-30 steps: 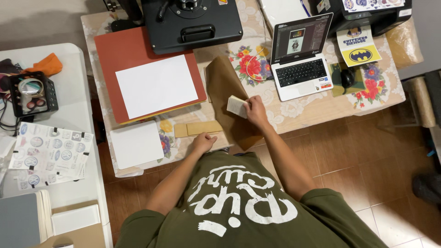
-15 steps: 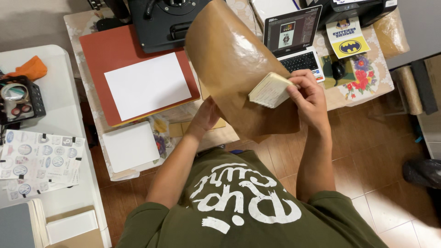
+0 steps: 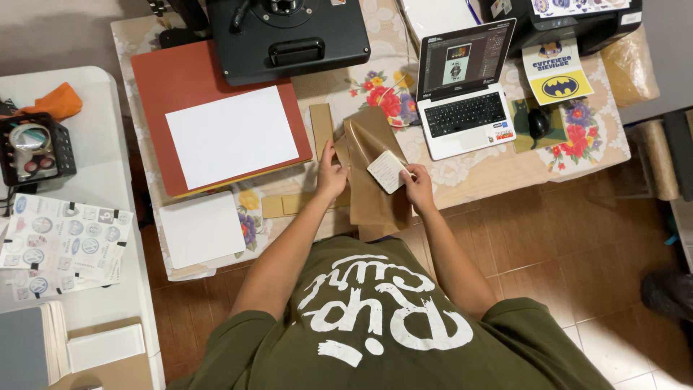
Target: The person operates a heat press by adjusting its temperature settings and then handles various printed materials and a laptop nearby.
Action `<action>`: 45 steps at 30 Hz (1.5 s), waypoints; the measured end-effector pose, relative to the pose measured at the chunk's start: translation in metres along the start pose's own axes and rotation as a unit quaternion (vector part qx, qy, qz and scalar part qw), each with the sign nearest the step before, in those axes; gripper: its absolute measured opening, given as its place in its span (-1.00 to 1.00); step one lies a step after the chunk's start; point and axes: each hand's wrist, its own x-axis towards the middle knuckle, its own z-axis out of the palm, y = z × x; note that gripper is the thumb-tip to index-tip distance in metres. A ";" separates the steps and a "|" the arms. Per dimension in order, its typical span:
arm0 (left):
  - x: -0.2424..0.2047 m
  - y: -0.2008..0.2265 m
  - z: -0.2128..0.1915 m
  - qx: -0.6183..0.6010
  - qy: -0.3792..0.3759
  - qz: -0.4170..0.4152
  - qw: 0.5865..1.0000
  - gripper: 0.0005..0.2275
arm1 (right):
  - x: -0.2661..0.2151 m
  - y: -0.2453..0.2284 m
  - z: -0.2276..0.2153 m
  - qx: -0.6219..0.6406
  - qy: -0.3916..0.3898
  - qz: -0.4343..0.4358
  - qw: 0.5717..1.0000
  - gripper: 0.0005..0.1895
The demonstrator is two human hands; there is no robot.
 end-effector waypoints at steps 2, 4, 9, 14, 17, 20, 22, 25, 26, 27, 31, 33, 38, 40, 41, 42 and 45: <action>-0.016 0.027 0.006 0.043 -0.001 0.022 0.999 -0.13 | 0.000 0.006 -0.004 0.023 -0.004 -0.006 1.000 -0.83; -0.020 0.031 0.014 0.087 -0.002 0.043 0.995 -0.14 | 0.002 0.013 -0.011 0.046 -0.006 -0.011 0.999 -0.81; -0.022 0.024 0.023 0.152 0.033 0.174 0.972 -0.18 | 0.019 0.039 -0.028 0.153 -0.039 0.052 0.986 -0.81; 0.029 -0.068 0.013 0.247 0.049 0.025 0.967 -0.13 | 0.062 0.129 -0.005 -0.096 -0.097 0.187 0.973 -0.71; 0.032 -0.089 0.002 0.316 0.054 0.003 0.947 -0.22 | 0.070 0.120 0.001 -0.187 -0.109 0.178 0.960 -0.67; 0.031 -0.118 -0.004 0.312 0.064 0.001 0.948 -0.32 | 0.063 0.087 -0.001 -0.181 -0.124 0.158 0.963 -0.65; 0.024 -0.130 -0.008 0.277 0.079 0.018 0.958 -0.38 | 0.064 0.072 -0.003 -0.174 -0.142 0.136 0.965 -0.65; -0.005 -0.106 -0.022 0.291 0.173 0.131 0.932 -0.49 | 0.073 0.068 -0.005 -0.192 -0.162 0.116 0.961 -0.65; -0.015 -0.089 -0.032 0.338 0.217 0.191 0.896 -0.54 | 0.074 0.063 -0.006 -0.210 -0.156 0.079 0.962 -0.66; -0.024 -0.072 -0.042 0.383 0.259 0.248 0.851 -0.58 | 0.076 0.058 -0.006 -0.227 -0.149 0.042 0.961 -0.66; -0.031 -0.019 -0.109 0.474 0.343 0.301 0.753 -0.49 | 0.070 0.050 -0.005 -0.298 -0.131 -0.053 0.944 -0.65; -0.033 0.007 -0.141 0.544 0.367 0.268 0.705 -0.28 | 0.060 0.029 -0.005 -0.343 -0.089 -0.091 0.931 -0.60; -0.001 0.037 -0.202 0.574 0.243 0.054 0.780 -0.14 | 0.036 -0.002 0.018 -0.352 0.003 -0.107 0.930 -0.51; 0.013 0.042 -0.217 0.582 0.217 0.031 0.783 -0.11 | 0.029 -0.001 0.028 -0.359 0.035 -0.115 0.925 -0.46; 0.017 0.044 -0.222 0.593 0.191 0.027 0.782 -0.11 | 0.024 0.000 0.032 -0.363 0.057 -0.123 0.922 -0.42; 0.024 0.047 -0.227 0.603 0.166 0.025 0.780 -0.10 | 0.023 -0.002 0.036 -0.366 0.079 -0.132 0.918 -0.38; 0.045 0.041 -0.241 0.612 0.144 0.045 0.776 -0.09 | 0.001 0.004 0.054 -0.351 0.137 -0.184 0.908 -0.34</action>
